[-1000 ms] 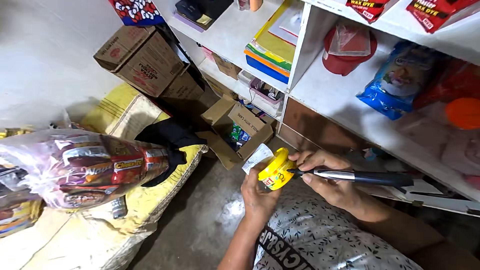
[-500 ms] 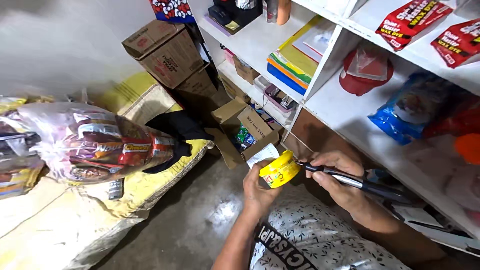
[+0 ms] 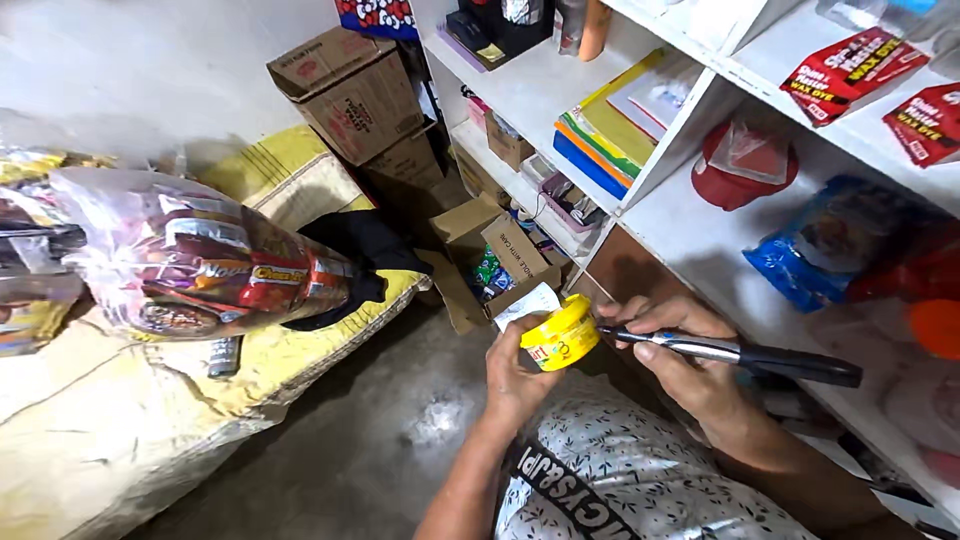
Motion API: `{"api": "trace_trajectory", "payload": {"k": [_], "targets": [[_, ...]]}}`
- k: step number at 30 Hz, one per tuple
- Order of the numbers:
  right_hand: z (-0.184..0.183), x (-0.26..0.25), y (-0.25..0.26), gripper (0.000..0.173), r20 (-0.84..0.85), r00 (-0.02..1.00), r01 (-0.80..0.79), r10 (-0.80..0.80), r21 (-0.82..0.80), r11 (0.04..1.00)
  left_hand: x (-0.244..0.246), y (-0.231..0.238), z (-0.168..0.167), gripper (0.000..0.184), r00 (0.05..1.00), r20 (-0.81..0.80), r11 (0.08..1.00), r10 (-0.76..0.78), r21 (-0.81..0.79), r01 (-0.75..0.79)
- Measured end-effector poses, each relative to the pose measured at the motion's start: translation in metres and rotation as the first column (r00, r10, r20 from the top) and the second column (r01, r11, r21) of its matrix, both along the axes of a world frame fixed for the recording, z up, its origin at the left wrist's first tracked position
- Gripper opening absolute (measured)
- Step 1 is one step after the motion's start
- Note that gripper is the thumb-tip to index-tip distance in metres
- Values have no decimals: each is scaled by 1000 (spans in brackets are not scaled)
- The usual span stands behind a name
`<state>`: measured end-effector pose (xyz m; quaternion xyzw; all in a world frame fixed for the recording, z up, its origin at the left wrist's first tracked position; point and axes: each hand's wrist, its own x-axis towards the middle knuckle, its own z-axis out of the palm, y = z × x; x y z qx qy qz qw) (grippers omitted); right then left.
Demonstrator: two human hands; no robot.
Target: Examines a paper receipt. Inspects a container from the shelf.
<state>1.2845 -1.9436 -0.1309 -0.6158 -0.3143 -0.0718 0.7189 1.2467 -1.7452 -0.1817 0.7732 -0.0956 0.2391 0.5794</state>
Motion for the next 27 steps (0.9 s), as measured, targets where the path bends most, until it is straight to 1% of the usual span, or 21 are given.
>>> {"api": "trace_trajectory", "payload": {"k": [2, 5, 8, 11, 15, 18, 21, 24, 27], "targets": [[1, 0, 1, 16, -7, 1000, -21, 21, 10, 1000, -1, 0, -3, 51, 996, 74, 996, 49, 69, -54], [-1, 1, 0, 16, 16, 997, -81, 80, 41, 996, -1, 1, -11, 45, 954, 258, 955, 155, 210, -212], [-1, 2, -3, 16, 45, 988, -147, 145, 56, 988, -1, 3, -14, 40, 912, 368, 923, 183, 254, -288], [-1, 2, -5, 16, 64, 985, -166, 163, 58, 984, -2, 6, -14, 36, 888, 411, 900, 205, 278, -337], [-2, 2, -5, 16, 51, 989, -146, 142, 74, 987, 0, 7, -13, 36, 891, 403, 901, 210, 273, -336], [0, 0, -1, 16, 34, 993, -113, 110, 79, 990, 0, 4, -11, 41, 921, 331, 928, 204, 234, -289], [1, -2, 2, 15, 33, 996, -89, 88, 42, 995, -1, -1, -7, 44, 945, 266, 948, 193, 199, -249], [2, -5, 6, 12, 42, 996, -73, 74, -6, 997, -1, -5, -4, 46, 954, 230, 960, 193, 155, -232], [2, -6, 9, 10, 73, 995, -57, 60, -40, 998, -1, -5, -2, 47, 960, 202, 964, 192, 144, -223]]}}
